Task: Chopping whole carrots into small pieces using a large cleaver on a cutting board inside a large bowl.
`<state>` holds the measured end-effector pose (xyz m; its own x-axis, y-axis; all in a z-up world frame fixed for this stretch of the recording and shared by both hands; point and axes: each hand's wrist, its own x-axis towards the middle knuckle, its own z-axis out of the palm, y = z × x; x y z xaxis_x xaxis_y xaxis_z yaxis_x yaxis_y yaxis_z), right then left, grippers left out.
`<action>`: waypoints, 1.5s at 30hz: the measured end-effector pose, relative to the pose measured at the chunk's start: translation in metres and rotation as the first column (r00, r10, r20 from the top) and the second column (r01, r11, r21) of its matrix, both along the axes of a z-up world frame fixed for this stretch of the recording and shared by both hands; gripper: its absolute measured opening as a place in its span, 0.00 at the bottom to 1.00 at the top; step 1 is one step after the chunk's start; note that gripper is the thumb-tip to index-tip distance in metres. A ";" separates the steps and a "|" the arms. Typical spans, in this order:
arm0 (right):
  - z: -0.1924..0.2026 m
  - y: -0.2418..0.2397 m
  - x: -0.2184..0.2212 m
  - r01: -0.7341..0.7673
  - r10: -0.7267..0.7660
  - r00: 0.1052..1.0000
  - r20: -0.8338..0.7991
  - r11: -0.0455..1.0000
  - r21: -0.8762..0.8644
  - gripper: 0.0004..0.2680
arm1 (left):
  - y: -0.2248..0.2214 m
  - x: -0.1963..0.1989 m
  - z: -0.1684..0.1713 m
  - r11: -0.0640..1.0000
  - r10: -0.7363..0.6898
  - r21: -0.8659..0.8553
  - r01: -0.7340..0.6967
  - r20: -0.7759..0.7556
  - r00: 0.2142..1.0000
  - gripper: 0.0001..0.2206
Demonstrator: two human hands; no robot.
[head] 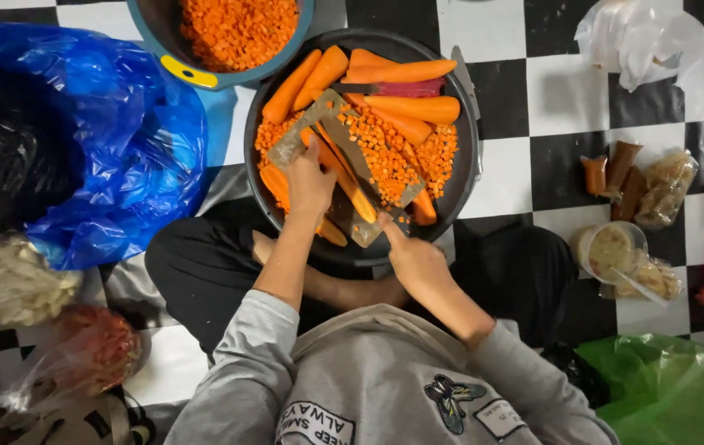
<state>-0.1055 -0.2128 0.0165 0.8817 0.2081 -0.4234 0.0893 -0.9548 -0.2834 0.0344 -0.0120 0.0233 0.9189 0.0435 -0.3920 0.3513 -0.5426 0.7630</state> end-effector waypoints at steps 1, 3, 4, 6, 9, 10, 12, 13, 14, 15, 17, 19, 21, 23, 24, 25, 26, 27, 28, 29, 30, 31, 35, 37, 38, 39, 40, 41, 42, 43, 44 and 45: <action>-0.001 -0.005 -0.014 0.003 -0.003 1.000 0.000 1.000 -0.001 0.25 | -0.001 -0.002 -0.003 1.000 -0.003 -0.001 0.003 0.000 1.000 0.30; -0.004 -0.013 -0.040 -0.011 0.022 0.997 0.073 0.990 -0.143 0.26 | 0.001 -0.003 -0.008 1.000 0.010 0.010 -0.010 0.038 0.999 0.29; 0.006 -0.015 -0.050 -0.007 0.018 0.997 0.076 0.990 -0.143 0.26 | 0.000 -0.003 -0.002 1.000 0.005 0.009 -0.006 0.040 0.999 0.29; 0.027 -0.020 -0.072 -0.022 0.059 0.979 0.197 0.983 -0.183 0.24 | -0.001 -0.005 0.009 1.000 0.005 0.021 -0.006 0.022 1.000 0.29; 0.028 -0.037 -0.069 0.154 -0.146 0.977 -0.155 0.987 0.039 0.24 | 0.000 -0.008 0.016 1.000 0.019 0.012 -0.020 0.032 0.999 0.30; 0.039 -0.026 -0.053 0.152 -0.145 0.978 -0.150 0.988 0.040 0.24 | -0.001 -0.007 0.014 1.000 0.020 0.012 -0.021 0.038 0.999 0.30; 0.061 -0.002 -0.023 0.058 -0.057 0.998 0.015 0.993 -0.106 0.22 | -0.001 -0.008 0.010 0.997 0.012 0.070 -0.016 0.059 0.998 0.29; 0.047 0.002 -0.010 0.056 -0.055 0.998 0.015 0.993 -0.104 0.22 | 0.000 -0.009 0.005 0.997 0.014 0.071 -0.019 0.060 0.998 0.29; 0.033 0.007 0.005 0.107 -0.107 0.994 -0.009 0.994 0.034 0.22 | 0.001 -0.008 0.000 0.998 0.009 0.064 -0.014 0.083 0.996 0.29; 0.019 0.013 0.020 0.159 -0.154 0.987 -0.040 0.973 0.169 0.21 | 0.002 -0.007 -0.005 0.998 0.004 0.057 -0.010 0.106 0.994 0.28; -0.006 0.025 0.042 0.106 -0.112 0.994 0.010 0.968 0.227 0.21 | 0.004 -0.001 -0.017 0.997 -0.014 0.082 0.005 0.107 0.994 0.27; -0.020 0.040 0.061 0.052 -0.071 0.996 0.058 0.958 0.281 0.22 | 0.007 0.002 -0.019 0.994 -0.031 0.106 0.020 0.102 0.994 0.27; -0.021 0.054 0.077 -0.016 0.019 1.000 -0.022 0.989 0.144 0.28 | 0.009 0.002 -0.011 0.994 -0.074 0.085 0.065 0.103 0.992 0.24; -0.010 0.057 0.082 -0.018 0.022 0.999 -0.027 0.990 0.143 0.29 | 0.009 0.002 -0.011 0.994 -0.072 0.088 0.063 0.106 0.992 0.23; -0.005 0.057 0.084 -0.020 0.025 0.999 -0.032 0.989 0.144 0.29 | 0.008 0.001 -0.011 0.994 -0.071 0.092 0.061 0.108 0.992 0.22; -0.003 0.058 0.087 -0.020 0.026 0.999 -0.036 0.990 0.143 0.29 | 0.008 0.002 -0.008 0.994 -0.070 0.091 0.060 0.105 0.992 0.22; -0.001 0.059 0.088 -0.013 0.018 0.999 -0.034 0.988 0.151 0.30 | 0.008 0.001 -0.005 0.994 -0.075 0.083 0.066 0.113 0.991 0.22; 0.001 0.060 0.089 -0.006 0.011 0.999 -0.033 0.987 0.159 0.30 | 0.008 0.000 -0.002 0.995 -0.080 0.075 0.071 0.122 0.989 0.22; -0.001 0.063 0.092 -0.005 0.012 0.999 -0.043 0.987 0.162 0.30 | 0.008 -0.001 0.000 0.994 -0.080 0.078 0.072 0.112 0.990 0.22; -0.003 0.065 0.095 -0.007 0.015 0.999 -0.050 0.989 0.148 0.31 | 0.007 -0.002 0.003 0.997 -0.060 0.055 0.054 0.128 0.990 0.21; -0.004 0.067 0.101 -0.011 0.018 0.999 -0.049 0.991 0.134 0.31 | 0.006 0.000 0.006 0.999 -0.040 0.034 0.036 0.151 0.988 0.21; -0.001 0.067 0.100 -0.011 0.018 0.999 -0.051 0.990 0.138 0.31 | 0.006 0.002 0.008 0.999 -0.040 0.038 0.035 0.149 0.988 0.21; 0.025 0.052 0.078 0.031 -0.015 0.996 -0.083 0.981 0.194 0.26 | 0.005 0.002 0.007 0.998 -0.047 0.053 0.041 0.108 0.993 0.25; 0.014 0.036 0.051 0.070 -0.042 0.990 -0.133 0.974 0.215 0.27 | 0.004 0.001 0.005 0.998 -0.045 0.056 0.040 0.084 0.995 0.26; -0.007 0.026 0.033 0.042 -0.028 0.993 -0.110 0.992 0.121 0.26 | 0.004 0.001 0.005 0.998 -0.033 0.064 0.029 0.073 0.997 0.25; -0.027 0.016 0.014 0.015 -0.012 0.996 -0.089 1.000 0.025 0.25 | 0.003 0.000 0.005 0.997 -0.022 0.073 0.018 0.063 0.998 0.25; -0.020 0.014 0.004 0.016 -0.014 0.995 -0.095 1.000 0.026 0.25 | 0.004 -0.001 -0.002 0.997 -0.024 0.074 0.019 0.056 0.998 0.25; -0.012 0.012 -0.007 0.058 -0.056 0.992 -0.114 0.998 0.013 0.24 | 0.005 -0.003 -0.008 0.998 -0.002 0.057 0.000 0.034 0.999 0.25; -0.003 0.009 -0.012 0.101 -0.101 0.987 -0.122 0.995 -0.003 0.23 | 0.005 0.001 -0.012 0.999 0.017 0.039 -0.018 0.021 1.000 0.25; -0.002 0.006 -0.023 0.104 -0.104 0.988 -0.118 0.995 -0.003 0.23 | 0.005 0.001 -0.013 0.999 0.014 0.038 -0.015 0.025 1.000 0.25; -0.001 0.004 -0.035 0.006 0.029 0.976 0.216 0.987 -0.160 0.26 | 0.005 0.001 -0.013 0.999 0.003 0.045 -0.005 0.035 0.999 0.25; 0.001 0.002 -0.046 -0.031 0.207 0.842 0.498 0.941 -0.337 0.30 | 0.006 0.001 -0.013 0.999 -0.008 0.052 0.005 0.045 0.999 0.24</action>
